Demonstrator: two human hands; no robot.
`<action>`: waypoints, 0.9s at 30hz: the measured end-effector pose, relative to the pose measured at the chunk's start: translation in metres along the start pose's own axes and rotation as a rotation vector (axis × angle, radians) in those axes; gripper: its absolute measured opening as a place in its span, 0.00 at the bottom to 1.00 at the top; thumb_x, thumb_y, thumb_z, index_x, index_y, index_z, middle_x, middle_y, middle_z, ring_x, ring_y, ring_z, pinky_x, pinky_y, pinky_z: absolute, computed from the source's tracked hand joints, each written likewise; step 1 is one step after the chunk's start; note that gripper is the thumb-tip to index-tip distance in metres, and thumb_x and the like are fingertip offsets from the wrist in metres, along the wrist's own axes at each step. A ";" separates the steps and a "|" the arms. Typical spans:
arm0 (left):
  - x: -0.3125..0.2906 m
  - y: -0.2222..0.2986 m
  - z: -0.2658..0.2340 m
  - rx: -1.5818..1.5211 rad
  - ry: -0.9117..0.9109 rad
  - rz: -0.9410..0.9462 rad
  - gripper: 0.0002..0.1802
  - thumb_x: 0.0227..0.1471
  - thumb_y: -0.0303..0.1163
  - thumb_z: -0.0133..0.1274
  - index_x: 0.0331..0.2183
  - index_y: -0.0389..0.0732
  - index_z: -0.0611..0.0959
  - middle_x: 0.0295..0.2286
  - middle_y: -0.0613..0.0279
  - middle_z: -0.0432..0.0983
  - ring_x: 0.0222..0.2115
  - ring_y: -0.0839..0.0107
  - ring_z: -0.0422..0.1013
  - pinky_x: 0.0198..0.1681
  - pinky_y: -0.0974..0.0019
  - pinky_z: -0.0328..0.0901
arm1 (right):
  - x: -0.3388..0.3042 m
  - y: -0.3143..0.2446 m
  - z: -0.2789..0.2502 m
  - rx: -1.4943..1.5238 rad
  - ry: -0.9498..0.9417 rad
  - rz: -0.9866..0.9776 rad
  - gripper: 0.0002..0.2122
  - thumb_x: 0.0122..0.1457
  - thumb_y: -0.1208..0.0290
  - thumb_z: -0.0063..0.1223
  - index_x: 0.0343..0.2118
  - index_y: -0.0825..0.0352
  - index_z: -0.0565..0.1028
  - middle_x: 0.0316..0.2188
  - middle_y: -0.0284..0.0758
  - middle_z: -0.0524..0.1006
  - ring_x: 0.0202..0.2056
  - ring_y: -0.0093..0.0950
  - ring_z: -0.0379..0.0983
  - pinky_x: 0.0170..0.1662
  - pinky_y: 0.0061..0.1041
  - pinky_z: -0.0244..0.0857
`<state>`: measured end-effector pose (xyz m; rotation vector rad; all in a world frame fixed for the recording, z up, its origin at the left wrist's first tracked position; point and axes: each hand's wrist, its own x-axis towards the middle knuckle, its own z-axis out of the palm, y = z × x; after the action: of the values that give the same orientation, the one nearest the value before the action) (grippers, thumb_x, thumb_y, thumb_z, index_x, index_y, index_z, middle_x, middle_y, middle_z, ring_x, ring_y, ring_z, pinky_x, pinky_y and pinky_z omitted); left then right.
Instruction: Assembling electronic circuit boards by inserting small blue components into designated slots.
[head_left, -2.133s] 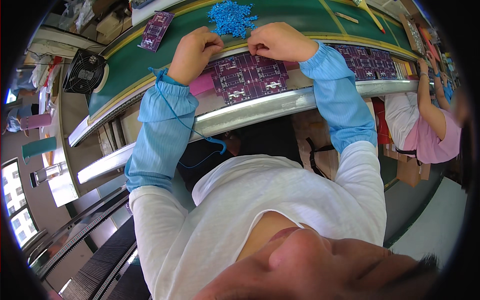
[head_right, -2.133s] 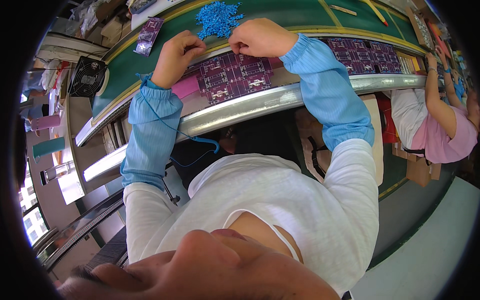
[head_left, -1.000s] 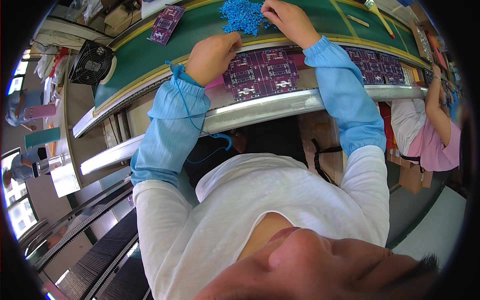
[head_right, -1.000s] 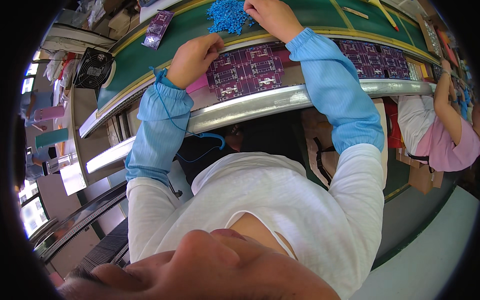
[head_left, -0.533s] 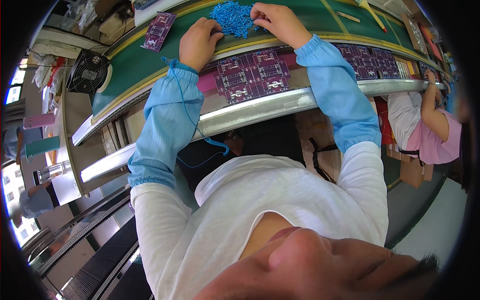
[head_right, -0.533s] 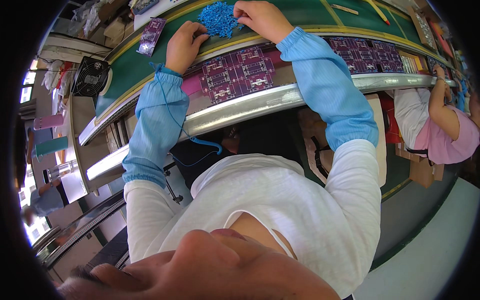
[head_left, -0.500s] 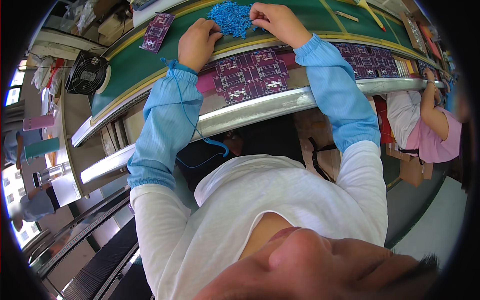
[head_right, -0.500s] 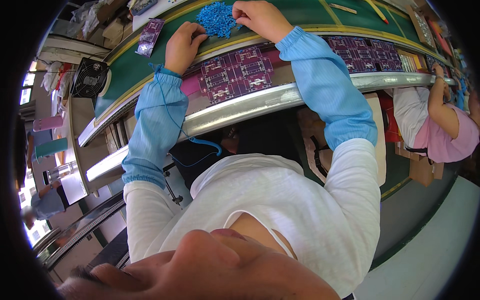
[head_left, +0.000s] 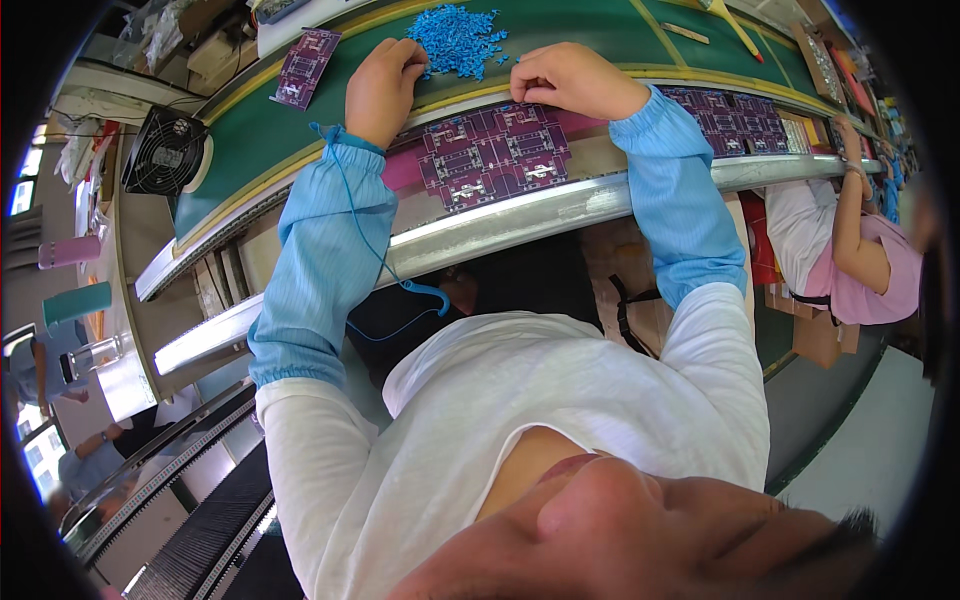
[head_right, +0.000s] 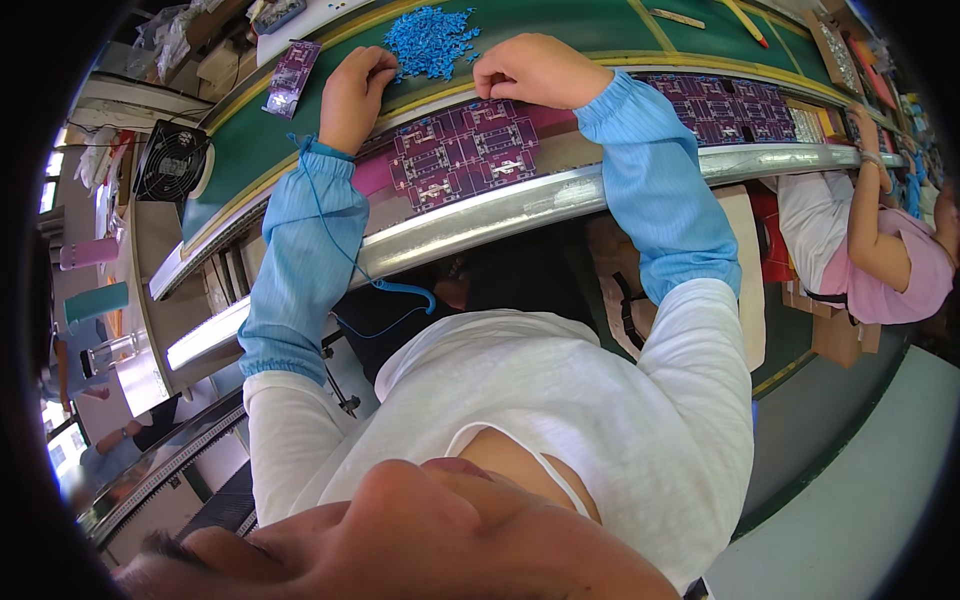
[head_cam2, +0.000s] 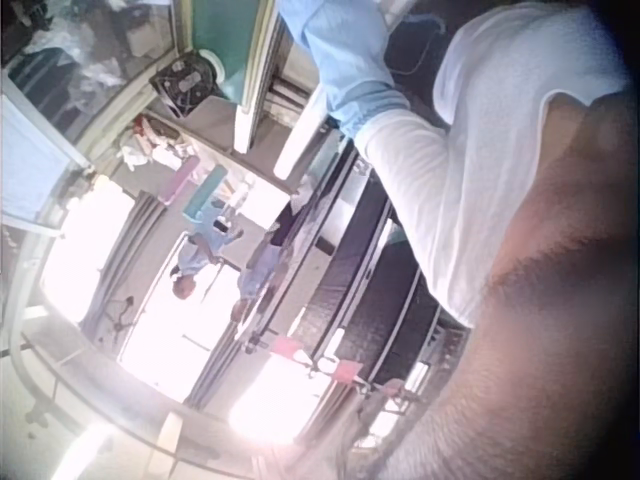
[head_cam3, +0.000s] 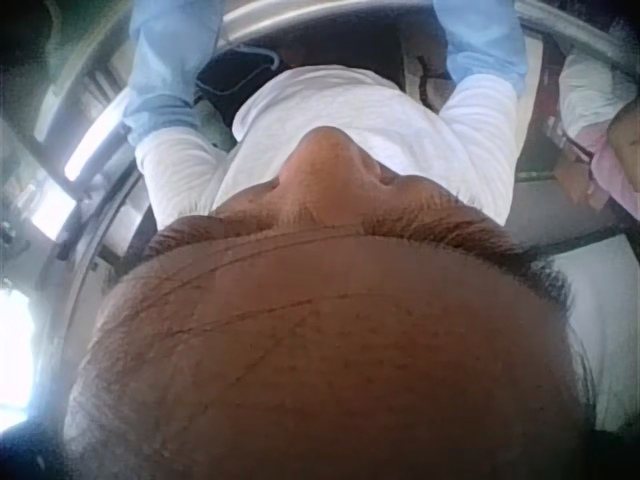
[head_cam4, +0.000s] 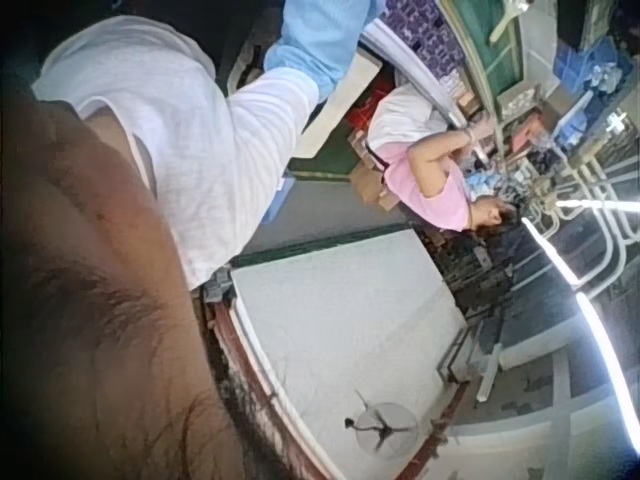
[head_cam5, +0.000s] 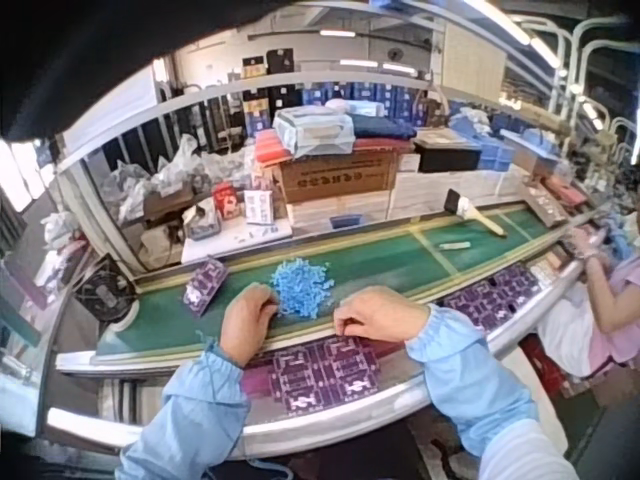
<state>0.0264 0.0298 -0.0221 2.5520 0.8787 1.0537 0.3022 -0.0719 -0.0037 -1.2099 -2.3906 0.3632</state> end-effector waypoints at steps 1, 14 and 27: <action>0.000 0.000 0.000 -0.013 -0.006 0.002 0.03 0.57 0.28 0.57 0.35 0.42 0.81 0.31 0.55 0.75 0.34 0.50 0.74 0.36 0.52 0.68 | 0.001 0.000 0.000 0.001 -0.001 0.000 0.03 0.57 0.73 0.60 0.33 0.63 0.80 0.29 0.36 0.80 0.32 0.36 0.77 0.35 0.36 0.70; 0.000 -0.001 -0.001 -0.097 0.057 -0.042 0.04 0.55 0.26 0.59 0.35 0.38 0.84 0.30 0.52 0.78 0.33 0.53 0.76 0.36 0.57 0.70 | 0.000 -0.001 0.001 -0.098 -0.033 0.019 0.05 0.59 0.69 0.60 0.34 0.60 0.84 0.31 0.33 0.82 0.35 0.36 0.79 0.38 0.36 0.72; -0.033 0.091 -0.033 -0.286 -0.666 -0.142 0.05 0.51 0.18 0.59 0.33 0.33 0.83 0.29 0.54 0.79 0.32 0.63 0.75 0.37 0.62 0.69 | 0.002 0.003 -0.014 -0.047 0.176 0.056 0.08 0.57 0.65 0.61 0.32 0.64 0.80 0.27 0.41 0.81 0.30 0.41 0.79 0.33 0.36 0.70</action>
<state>0.0245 -0.0627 0.0218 2.3082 0.6481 0.2216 0.3098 -0.0680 0.0075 -1.2763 -2.2299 0.2099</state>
